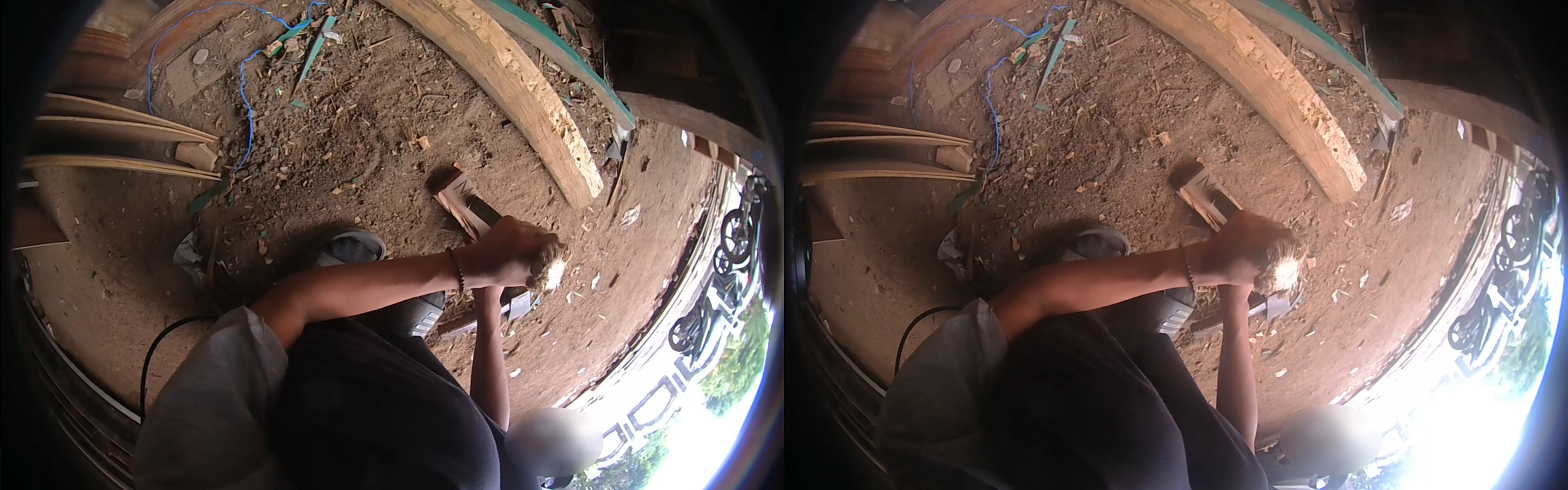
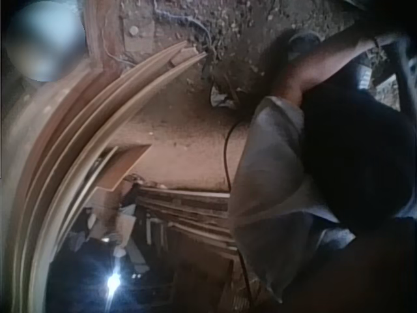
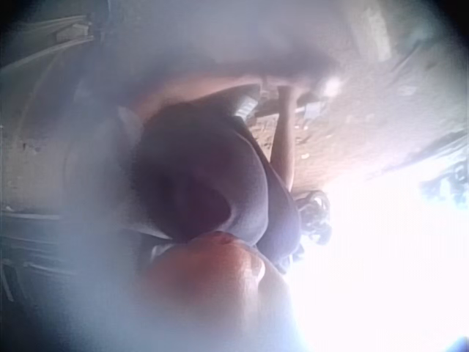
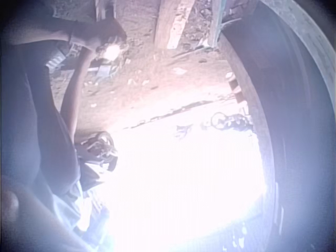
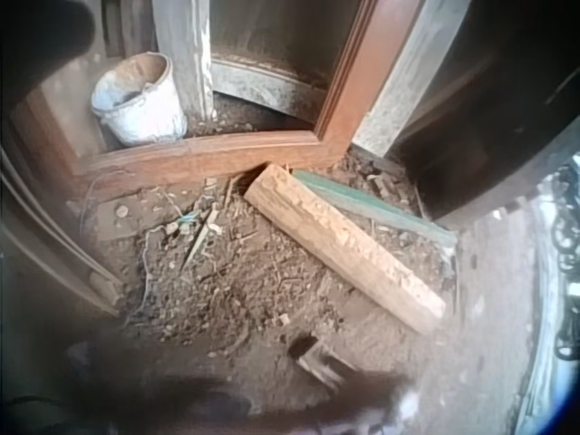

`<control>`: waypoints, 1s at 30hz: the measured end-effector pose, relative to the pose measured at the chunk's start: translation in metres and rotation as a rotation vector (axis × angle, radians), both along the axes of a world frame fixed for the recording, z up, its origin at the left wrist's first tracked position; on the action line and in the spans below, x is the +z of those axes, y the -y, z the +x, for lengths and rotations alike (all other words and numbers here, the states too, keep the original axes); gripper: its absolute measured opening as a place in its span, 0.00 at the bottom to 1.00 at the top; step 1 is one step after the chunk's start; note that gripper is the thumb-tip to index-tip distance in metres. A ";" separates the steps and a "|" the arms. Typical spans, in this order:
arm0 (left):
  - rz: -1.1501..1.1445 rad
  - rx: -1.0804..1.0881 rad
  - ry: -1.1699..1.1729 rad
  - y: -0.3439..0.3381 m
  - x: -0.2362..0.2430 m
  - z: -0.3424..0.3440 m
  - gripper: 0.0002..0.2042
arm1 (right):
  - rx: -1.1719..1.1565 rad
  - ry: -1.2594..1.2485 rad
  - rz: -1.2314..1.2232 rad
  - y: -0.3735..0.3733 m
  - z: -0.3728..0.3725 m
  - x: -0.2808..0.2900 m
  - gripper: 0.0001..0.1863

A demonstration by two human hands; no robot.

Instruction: The person uses a small axe to repeatedly strike a small piece of wood held in the left hand, creating wood shavings. The person occasionally repositions the wood and continues striking it.

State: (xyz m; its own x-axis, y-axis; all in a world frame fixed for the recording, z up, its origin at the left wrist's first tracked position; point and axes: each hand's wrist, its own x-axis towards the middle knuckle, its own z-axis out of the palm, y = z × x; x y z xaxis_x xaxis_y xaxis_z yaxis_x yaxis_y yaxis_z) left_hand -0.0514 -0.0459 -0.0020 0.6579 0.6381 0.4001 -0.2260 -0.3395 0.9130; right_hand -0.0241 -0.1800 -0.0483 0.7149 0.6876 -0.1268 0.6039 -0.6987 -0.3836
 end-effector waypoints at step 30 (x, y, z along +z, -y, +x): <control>-0.066 -0.301 -0.327 -0.004 0.009 -0.004 0.23 | -0.019 -0.021 0.000 0.000 -0.004 0.005 0.31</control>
